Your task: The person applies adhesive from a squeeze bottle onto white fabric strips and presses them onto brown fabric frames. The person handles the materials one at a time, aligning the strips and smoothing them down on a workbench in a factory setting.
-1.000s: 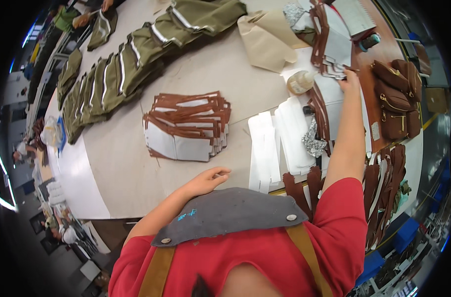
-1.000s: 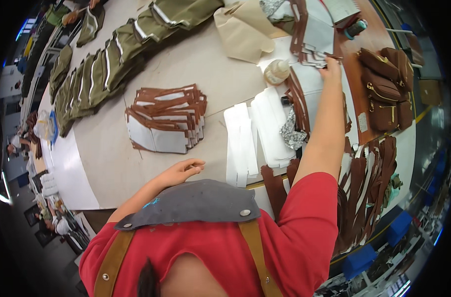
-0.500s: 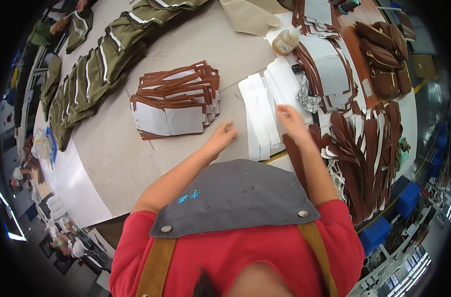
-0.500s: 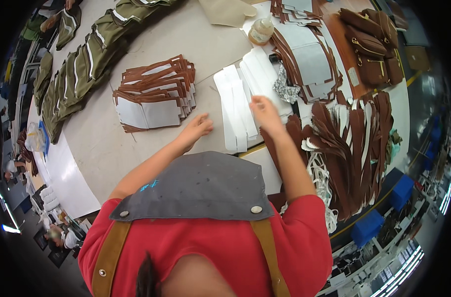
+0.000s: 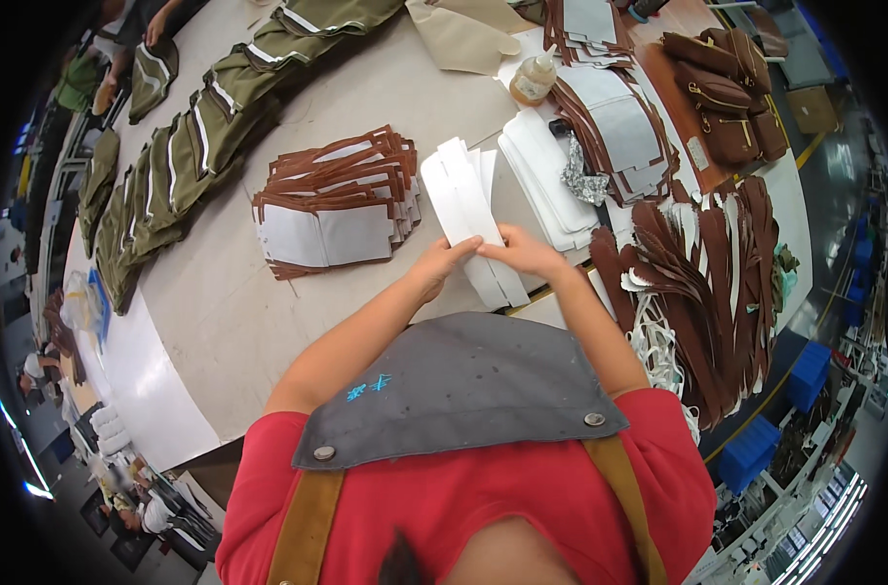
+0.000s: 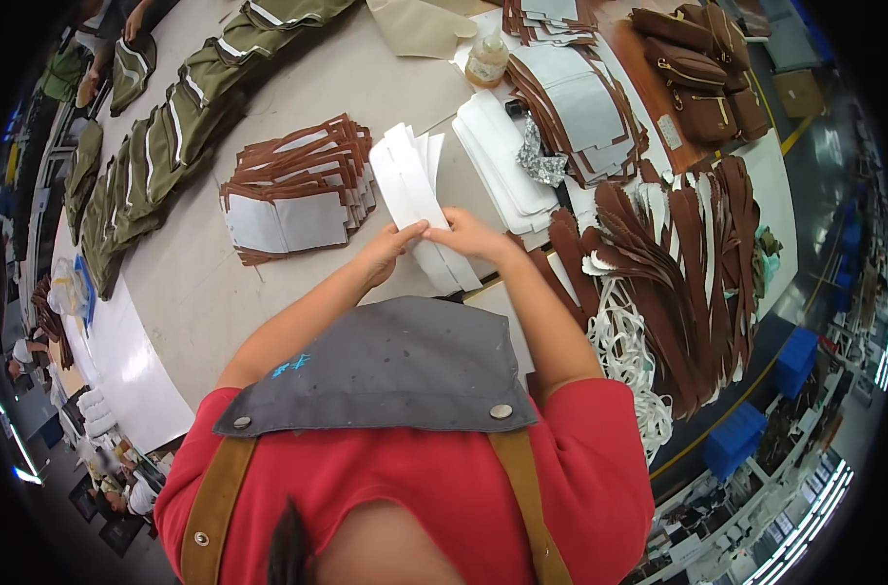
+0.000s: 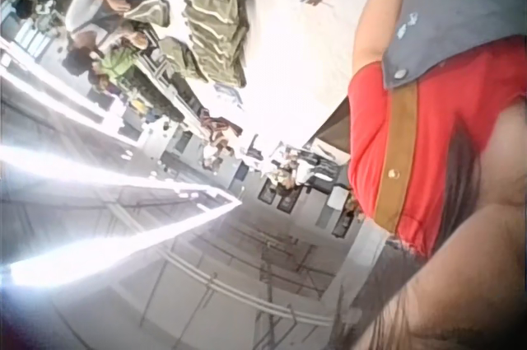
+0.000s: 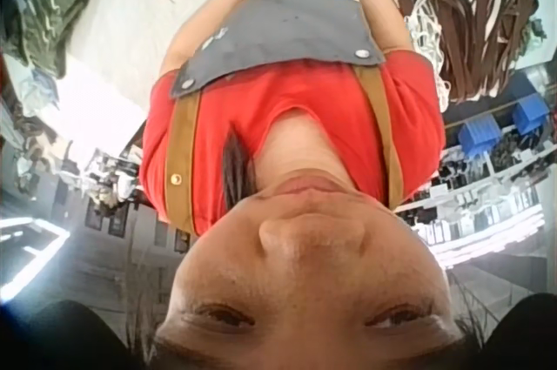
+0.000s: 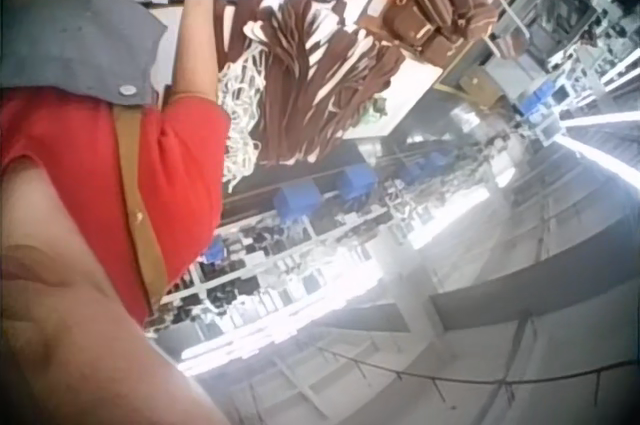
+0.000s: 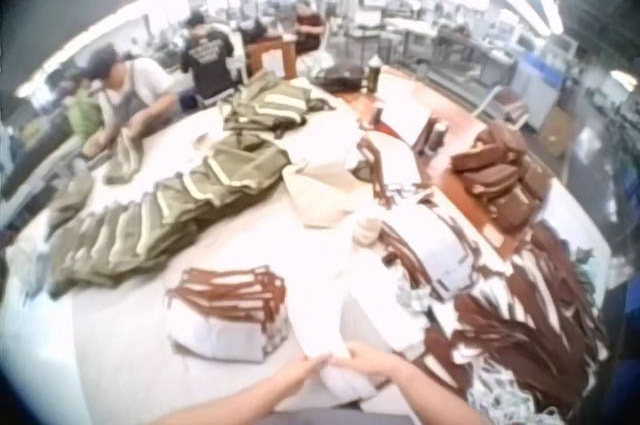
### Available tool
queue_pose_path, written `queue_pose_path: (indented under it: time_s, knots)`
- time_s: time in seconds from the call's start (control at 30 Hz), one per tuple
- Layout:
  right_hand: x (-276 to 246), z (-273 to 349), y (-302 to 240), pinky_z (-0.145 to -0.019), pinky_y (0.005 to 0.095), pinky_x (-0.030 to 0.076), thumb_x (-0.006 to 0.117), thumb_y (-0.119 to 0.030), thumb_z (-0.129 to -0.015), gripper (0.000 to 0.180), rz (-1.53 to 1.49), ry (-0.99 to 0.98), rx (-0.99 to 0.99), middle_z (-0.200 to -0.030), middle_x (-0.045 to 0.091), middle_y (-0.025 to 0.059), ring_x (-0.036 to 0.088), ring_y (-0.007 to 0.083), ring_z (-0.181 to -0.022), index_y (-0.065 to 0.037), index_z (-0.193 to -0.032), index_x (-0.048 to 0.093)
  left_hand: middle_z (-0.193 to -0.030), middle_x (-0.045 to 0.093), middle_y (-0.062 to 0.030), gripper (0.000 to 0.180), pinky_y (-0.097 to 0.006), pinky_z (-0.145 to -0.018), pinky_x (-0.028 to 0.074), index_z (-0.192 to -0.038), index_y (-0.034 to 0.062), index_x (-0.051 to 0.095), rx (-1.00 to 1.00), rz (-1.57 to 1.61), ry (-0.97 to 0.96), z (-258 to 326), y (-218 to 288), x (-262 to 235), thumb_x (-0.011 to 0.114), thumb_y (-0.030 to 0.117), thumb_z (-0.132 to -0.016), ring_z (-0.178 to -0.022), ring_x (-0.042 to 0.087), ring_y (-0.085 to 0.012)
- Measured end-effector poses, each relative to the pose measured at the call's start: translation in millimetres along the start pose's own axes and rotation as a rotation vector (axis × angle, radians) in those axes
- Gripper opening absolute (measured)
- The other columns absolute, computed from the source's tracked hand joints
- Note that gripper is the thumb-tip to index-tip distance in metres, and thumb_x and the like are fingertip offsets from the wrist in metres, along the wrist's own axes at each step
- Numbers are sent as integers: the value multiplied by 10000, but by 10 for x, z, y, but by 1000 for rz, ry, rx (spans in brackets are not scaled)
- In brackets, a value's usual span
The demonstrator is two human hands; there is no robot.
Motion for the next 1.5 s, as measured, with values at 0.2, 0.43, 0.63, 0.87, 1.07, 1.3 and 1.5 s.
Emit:
queue_pose_path:
  time_s: [0.2, 0.43, 0.63, 0.87, 1.07, 1.3, 1.5]
  knots:
    - [-1054, -31, -302, -860, 382, 434, 635, -250, -771, 591, 1146, 735, -131, -1224, 456, 201, 458, 316, -1104, 34, -1235, 402, -1007, 600, -105, 370, -301, -773, 465, -1109, -19, 501, 425, -171, 152, 728, 640, -267, 611, 214, -844, -877, 569, -156]
    - [-1009, -242, -77, -884, 457, 428, 643, -300, -723, 864, 1360, 499, 341, -1369, 229, 288, 311, 405, -1229, -14, -1378, 158, -1001, 592, -81, 277, -267, -787, 442, -1113, -7, 488, 661, -285, 741, 2246, 824, -1646, 565, 71, -859, -878, 551, -128]
    - [-926, -250, -88, -867, 463, 449, 616, -232, -747, 857, 1488, 534, 393, -1383, 212, 271, 301, 397, -1246, -43, -1399, 92, -1133, 525, -117, 390, -307, -860, 423, -1209, -38, 407, 663, 94, 961, 2914, 38, -2215, 543, 99, -870, -1004, 523, -182]
    - [-1420, -198, -272, -820, 447, 469, 590, -148, -737, 770, 1345, 658, 452, -1096, 575, 190, 559, 382, -1002, -117, -1382, 171, -1160, 509, -131, 396, -329, -881, 423, -1217, -37, 392, 587, 386, 948, 3144, -562, -2664, 527, 99, -871, -1036, 519, -209]
    - [-646, 180, -1006, -880, 393, 422, 512, -77, -744, 611, 818, 818, -166, -1133, 547, 203, 548, 343, -1027, -60, -1320, 309, -1088, 541, -117, 364, -316, -832, 440, -1184, -20, 408, 519, 327, 1001, 3391, -985, -3081, 529, 111, -866, -969, 541, -189]
    - [1044, 275, -1366, -944, 299, 356, 475, -14, -757, 639, 436, 548, -374, -1265, 447, 167, 471, 237, -1127, -2, -1356, 251, -1168, 505, -127, 451, -309, -890, 396, -1276, -7, 357, 615, 227, 711, 3134, -724, -3108, 511, 131, -874, -1052, 494, -188]
    - [2306, 276, -1689, -912, 337, 395, 460, -35, -748, 680, 646, 549, -464, -1231, 486, 219, 522, 306, -1091, -66, -1384, 221, -1182, 500, -125, 451, -308, -887, 400, -1280, -7, 357, 676, 107, 721, 3353, -637, -3679, 505, 118, -874, -1060, 491, -190]
Point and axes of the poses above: each hand's wrist, its own z-axis away from the middle knuckle, its own x-axis out of the palm, y = z × x, the point moved 7 cm from there along -z, towards the middle knuckle
